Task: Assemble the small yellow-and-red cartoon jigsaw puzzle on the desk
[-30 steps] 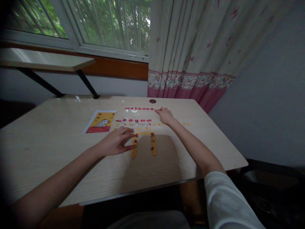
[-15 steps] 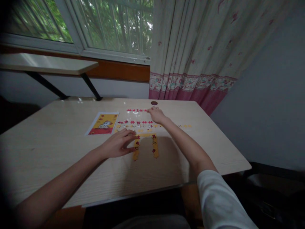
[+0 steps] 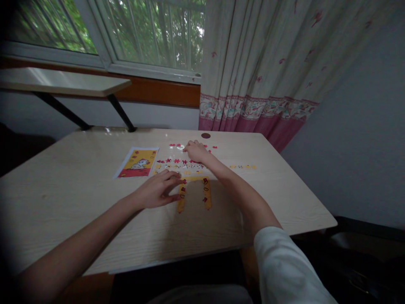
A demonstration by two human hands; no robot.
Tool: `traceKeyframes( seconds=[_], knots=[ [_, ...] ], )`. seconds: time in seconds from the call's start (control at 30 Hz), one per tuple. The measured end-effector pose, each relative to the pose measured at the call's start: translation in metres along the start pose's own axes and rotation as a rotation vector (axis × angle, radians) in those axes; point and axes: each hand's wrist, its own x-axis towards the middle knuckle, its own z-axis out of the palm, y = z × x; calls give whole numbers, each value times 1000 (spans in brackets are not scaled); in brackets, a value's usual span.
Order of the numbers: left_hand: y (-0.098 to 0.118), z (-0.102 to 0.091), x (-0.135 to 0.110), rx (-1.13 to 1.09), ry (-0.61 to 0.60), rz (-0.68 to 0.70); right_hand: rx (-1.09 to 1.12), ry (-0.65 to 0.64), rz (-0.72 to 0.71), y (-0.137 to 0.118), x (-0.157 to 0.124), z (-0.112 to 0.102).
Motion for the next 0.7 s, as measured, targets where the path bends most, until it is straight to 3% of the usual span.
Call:
traceKeyframes(
  seconds=[0.1,0.23,0.37,0.7],
  knots=[
    [0,0,0,-4,-2,-6,95,1,3,7,-7,1],
    [1,-1,1,9,-14,-10,220,114,79,34,-17,2],
    [0,0,1,18,-24,-7,173,116,162,54,-27,3],
    [-3,0,0,19,11,-15,-17,41,93,24,-5,8]
  ],
)
